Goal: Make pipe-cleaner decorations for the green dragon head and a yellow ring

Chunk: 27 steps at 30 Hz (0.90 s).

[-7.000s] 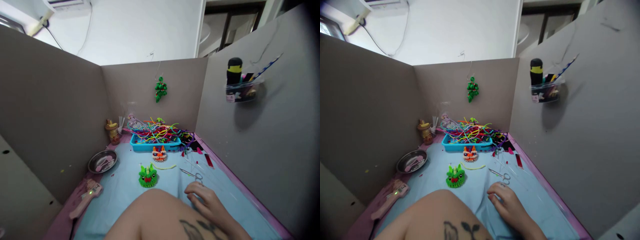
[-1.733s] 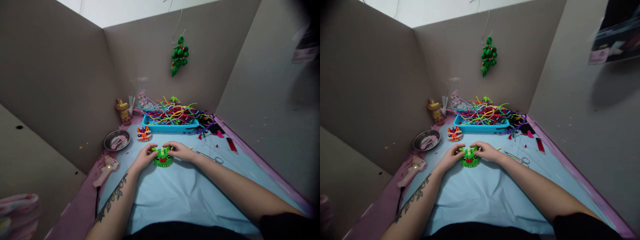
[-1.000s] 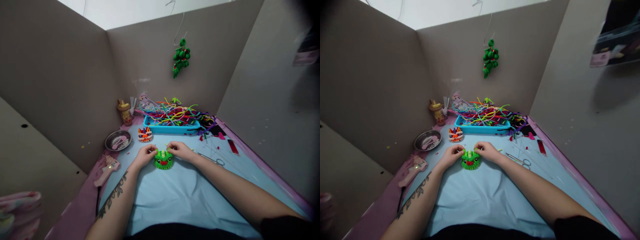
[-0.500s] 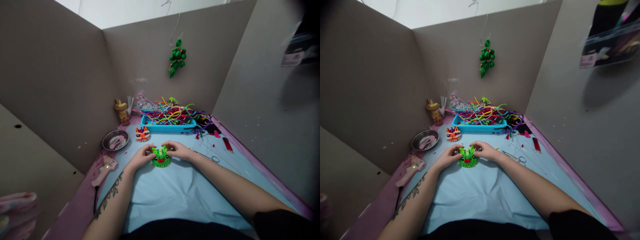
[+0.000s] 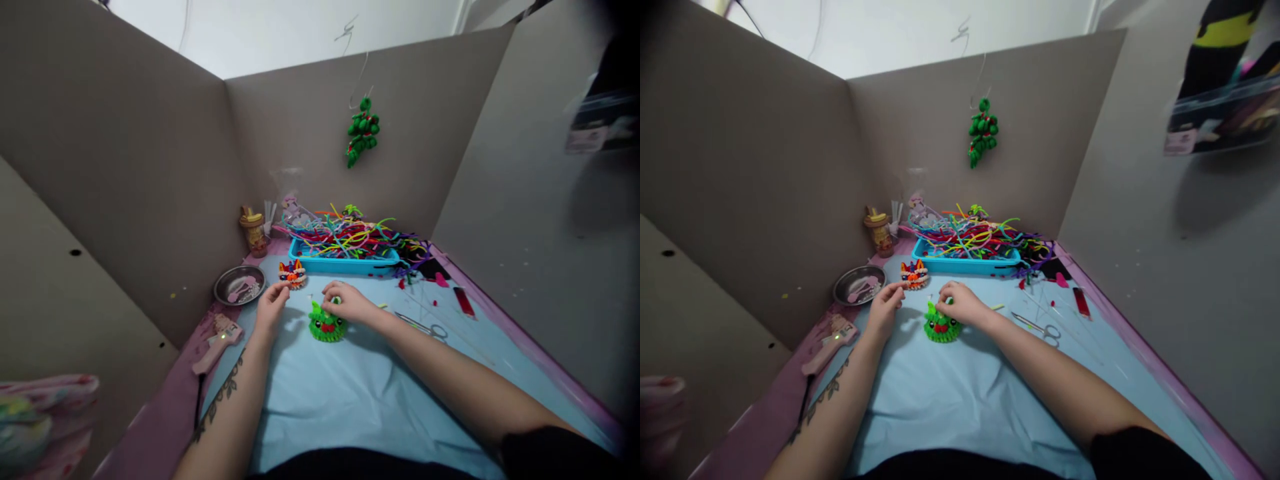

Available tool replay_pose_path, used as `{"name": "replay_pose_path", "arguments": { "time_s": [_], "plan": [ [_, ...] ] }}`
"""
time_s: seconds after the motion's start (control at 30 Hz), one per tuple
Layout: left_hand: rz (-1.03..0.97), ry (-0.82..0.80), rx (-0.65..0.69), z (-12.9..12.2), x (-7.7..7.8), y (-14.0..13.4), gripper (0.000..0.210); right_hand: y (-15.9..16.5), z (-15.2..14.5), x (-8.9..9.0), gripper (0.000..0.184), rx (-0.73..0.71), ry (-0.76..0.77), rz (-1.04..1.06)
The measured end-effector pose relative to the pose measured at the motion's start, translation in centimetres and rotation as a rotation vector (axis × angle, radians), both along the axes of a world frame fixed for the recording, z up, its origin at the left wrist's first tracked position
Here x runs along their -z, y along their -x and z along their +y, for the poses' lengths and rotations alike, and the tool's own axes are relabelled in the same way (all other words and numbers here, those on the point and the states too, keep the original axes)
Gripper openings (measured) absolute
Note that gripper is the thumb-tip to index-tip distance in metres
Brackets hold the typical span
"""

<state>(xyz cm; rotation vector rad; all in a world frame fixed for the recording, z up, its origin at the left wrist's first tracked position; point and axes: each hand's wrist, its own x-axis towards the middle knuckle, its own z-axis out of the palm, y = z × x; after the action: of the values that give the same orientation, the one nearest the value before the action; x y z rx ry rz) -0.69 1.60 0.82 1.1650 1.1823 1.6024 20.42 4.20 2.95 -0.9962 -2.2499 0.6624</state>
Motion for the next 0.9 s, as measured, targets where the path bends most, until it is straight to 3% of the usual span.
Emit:
{"name": "replay_pose_path", "arguments": {
  "time_s": [0.13, 0.3, 0.5, 0.63, 0.77, 0.83, 0.9],
  "plan": [
    [-0.313, 0.016, -0.137, 0.3, -0.2, 1.1, 0.03, -0.1, 2.0, -1.1, 0.01, 0.003, -0.019, 0.008],
    [-0.481, 0.052, -0.115, 0.5, -0.3, 1.6, 0.03, 1.2, 6.6, -3.1, 0.017, 0.116, -0.074, -0.11],
    [-0.595, 0.072, -0.116, 0.6, -0.2, 2.0, 0.029, 3.5, 10.3, -1.9, 0.012, 0.252, -0.123, -0.244],
    [-0.519, 0.037, -0.136, 0.5, -0.3, 2.0, 0.031, 3.3, 11.1, -1.4, 0.013, 0.272, -0.131, -0.284],
    [-0.354, 0.02, -0.281, 0.7, -0.6, 1.6, 0.039, 2.3, 11.2, -2.2, 0.017, 0.277, -0.13, -0.319],
    [-0.201, 0.028, -0.318, 1.4, -1.3, 1.5, 0.041, 1.7, 10.8, -2.5, 0.018, 0.301, -0.134, -0.339],
    [0.039, 0.025, -0.273, 2.7, -2.4, 1.4, 0.038, 1.0, 9.7, -2.4, 0.019, 0.329, -0.134, -0.366]
  ]
}}
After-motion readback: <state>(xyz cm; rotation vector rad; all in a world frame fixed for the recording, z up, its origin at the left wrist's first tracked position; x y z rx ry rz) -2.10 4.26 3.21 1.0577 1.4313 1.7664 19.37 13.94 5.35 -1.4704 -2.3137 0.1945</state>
